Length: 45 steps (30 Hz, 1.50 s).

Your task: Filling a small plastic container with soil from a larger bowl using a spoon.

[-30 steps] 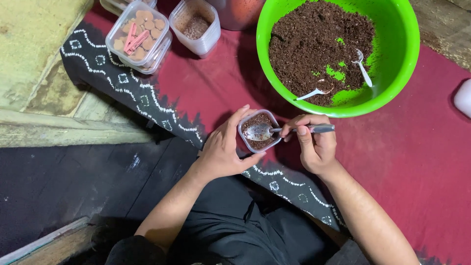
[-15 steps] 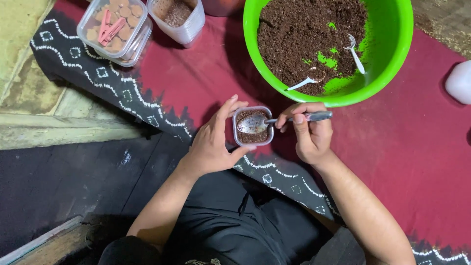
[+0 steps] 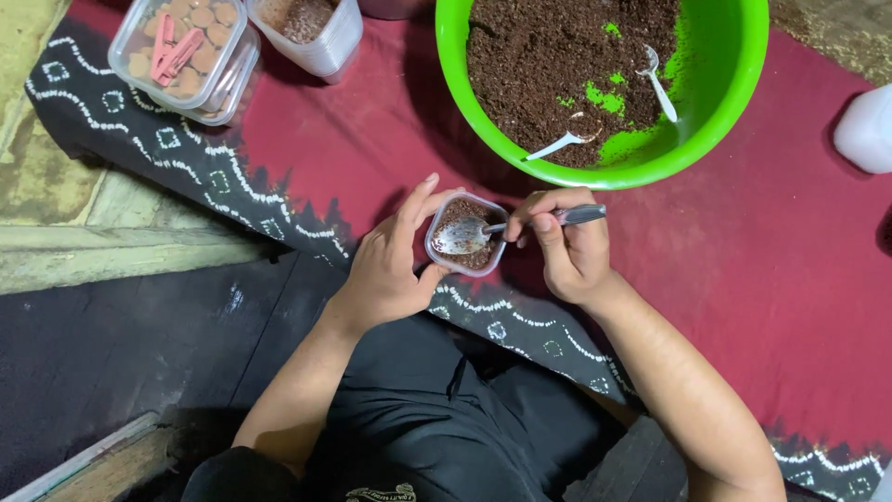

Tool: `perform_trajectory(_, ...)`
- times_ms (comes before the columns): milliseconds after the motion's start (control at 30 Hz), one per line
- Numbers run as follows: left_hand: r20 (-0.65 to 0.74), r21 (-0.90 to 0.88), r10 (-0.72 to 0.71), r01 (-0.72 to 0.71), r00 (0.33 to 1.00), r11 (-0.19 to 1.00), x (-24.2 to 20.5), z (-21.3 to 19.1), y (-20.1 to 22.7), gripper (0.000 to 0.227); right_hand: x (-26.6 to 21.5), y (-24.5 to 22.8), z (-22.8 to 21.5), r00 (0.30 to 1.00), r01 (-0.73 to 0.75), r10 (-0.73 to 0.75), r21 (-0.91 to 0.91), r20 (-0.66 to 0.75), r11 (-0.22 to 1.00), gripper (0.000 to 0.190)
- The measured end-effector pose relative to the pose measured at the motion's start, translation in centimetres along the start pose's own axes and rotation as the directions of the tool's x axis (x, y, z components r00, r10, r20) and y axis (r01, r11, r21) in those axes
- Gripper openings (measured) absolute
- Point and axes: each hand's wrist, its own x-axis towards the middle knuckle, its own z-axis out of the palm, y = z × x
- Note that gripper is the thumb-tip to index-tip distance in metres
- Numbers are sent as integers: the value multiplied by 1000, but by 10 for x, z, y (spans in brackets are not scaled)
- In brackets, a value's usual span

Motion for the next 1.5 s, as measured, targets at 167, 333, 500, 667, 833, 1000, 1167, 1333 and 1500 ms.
perform_trajectory(167,26,33,21,-21,999,999,5,-4,8,105,1,-3,-5,1000,9,-9,1,4,1000,15)
perform_trajectory(333,46,86,45,-48,998,995,7,-4,12,107,0,0,-9,999,35,-35,9,-39,999,14)
perform_trajectory(500,-120,296,75,-36,990,955,5,16,4,120,-2,-2,-4,1000,-22,23,53,-20,998,14)
perform_trajectory(667,-144,212,43,-11,989,977,8,25,15,105,-4,2,-16,999,26,-25,51,-28,998,15)
perform_trajectory(833,-52,89,50,-45,997,995,15,12,25,91,-1,4,-17,999,40,-40,54,-8,998,16)
perform_trajectory(1000,-36,-1,59,-59,998,998,7,16,11,92,0,6,-18,998,42,-44,53,35,998,16)
perform_trajectory(1167,-42,-49,32,-34,999,998,6,15,10,91,1,0,-24,998,56,-57,24,21,998,14)
perform_trajectory(1333,-7,-57,58,-58,998,997,7,10,12,92,-2,2,-10,991,129,-130,-76,-12,989,11)
perform_trajectory(1500,-38,-52,87,-89,995,995,10,14,11,93,-5,0,-13,997,80,-80,-1,3,997,8)
